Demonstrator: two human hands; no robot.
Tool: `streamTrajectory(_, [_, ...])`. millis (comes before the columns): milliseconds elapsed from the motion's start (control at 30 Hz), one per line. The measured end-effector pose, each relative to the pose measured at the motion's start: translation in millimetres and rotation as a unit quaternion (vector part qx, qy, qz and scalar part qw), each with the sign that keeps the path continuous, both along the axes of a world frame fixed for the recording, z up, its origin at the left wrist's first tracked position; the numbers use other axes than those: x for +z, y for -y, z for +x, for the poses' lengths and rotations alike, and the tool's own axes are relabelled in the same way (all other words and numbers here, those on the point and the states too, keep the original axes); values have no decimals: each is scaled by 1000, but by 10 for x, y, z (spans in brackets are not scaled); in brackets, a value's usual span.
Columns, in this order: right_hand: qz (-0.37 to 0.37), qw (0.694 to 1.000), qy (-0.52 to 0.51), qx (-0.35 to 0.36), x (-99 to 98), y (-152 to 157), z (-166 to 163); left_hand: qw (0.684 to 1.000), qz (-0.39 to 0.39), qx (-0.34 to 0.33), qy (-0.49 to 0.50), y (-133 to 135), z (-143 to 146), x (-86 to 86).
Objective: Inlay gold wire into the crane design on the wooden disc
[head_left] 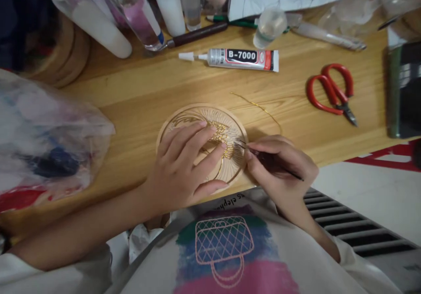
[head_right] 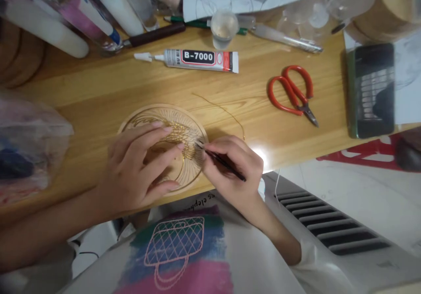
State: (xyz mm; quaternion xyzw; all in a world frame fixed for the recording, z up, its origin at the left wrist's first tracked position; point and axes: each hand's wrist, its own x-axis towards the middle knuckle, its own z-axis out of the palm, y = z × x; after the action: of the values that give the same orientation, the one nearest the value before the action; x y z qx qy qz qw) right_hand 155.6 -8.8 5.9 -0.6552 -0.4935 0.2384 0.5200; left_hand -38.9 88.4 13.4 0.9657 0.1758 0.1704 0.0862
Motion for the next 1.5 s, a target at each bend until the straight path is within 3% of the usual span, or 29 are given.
streamTrajectory(500, [-15, 999, 30, -1, 33, -9, -9, 999, -39, 2, -34, 6, 28, -14])
streamTrajectory(1500, [-22, 999, 27, -3, 30, 17, -18, 998, -46, -8, -37, -5, 42, 6])
